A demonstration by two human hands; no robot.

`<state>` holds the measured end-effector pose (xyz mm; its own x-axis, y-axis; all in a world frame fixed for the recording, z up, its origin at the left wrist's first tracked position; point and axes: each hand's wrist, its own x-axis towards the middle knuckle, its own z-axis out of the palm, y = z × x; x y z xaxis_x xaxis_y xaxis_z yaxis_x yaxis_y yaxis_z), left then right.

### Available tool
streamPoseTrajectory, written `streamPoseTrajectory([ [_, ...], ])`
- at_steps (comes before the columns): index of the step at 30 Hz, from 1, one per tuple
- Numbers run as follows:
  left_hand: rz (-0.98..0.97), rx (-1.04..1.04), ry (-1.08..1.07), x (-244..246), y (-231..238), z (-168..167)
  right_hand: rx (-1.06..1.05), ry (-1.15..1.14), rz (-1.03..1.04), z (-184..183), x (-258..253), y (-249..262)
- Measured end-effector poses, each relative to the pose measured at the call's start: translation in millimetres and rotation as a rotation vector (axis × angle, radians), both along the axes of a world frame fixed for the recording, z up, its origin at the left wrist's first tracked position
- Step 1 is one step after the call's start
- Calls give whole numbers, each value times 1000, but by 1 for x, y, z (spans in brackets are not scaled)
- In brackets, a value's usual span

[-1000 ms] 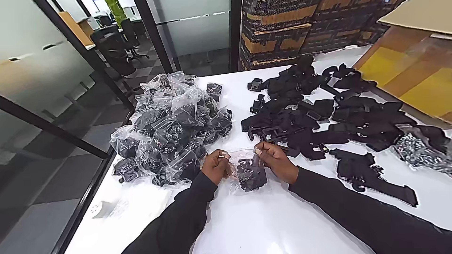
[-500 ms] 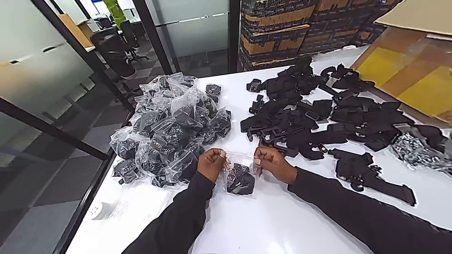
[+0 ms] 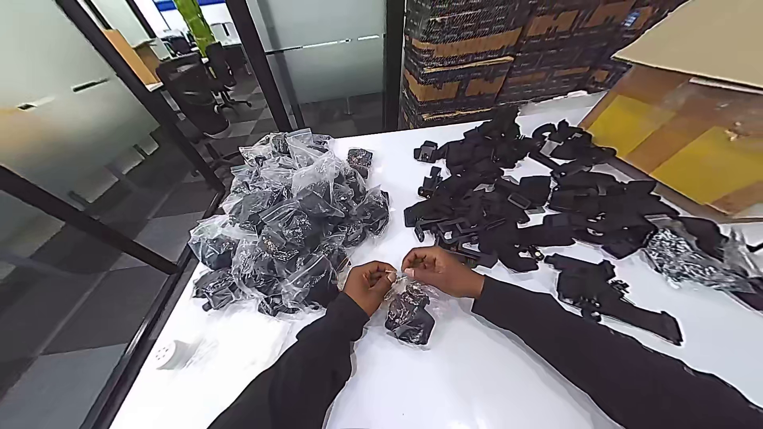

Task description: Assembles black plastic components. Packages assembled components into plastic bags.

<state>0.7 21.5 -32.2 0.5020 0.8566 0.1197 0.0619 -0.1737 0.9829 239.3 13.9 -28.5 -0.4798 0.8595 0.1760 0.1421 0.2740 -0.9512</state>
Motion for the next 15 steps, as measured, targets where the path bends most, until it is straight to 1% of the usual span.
streamPoseTrajectory([
  [4, 107, 22, -51, 0, 4, -2, -36, 1, 52, 1, -17, 16],
  [7, 142, 39, -62, -3, 6, -3, -57, 34, 55, 0, -30, 24],
  [9, 132, 29, -39, -4, 8, -3, -60, 33, 35, -2, -34, 26],
  [12, 62, 4, 29, -5, 8, -3, -59, 55, 5, -6, -30, 25],
  [15, 5, -13, 63, -5, 6, 0, -36, 99, 63, -10, -25, 23],
])
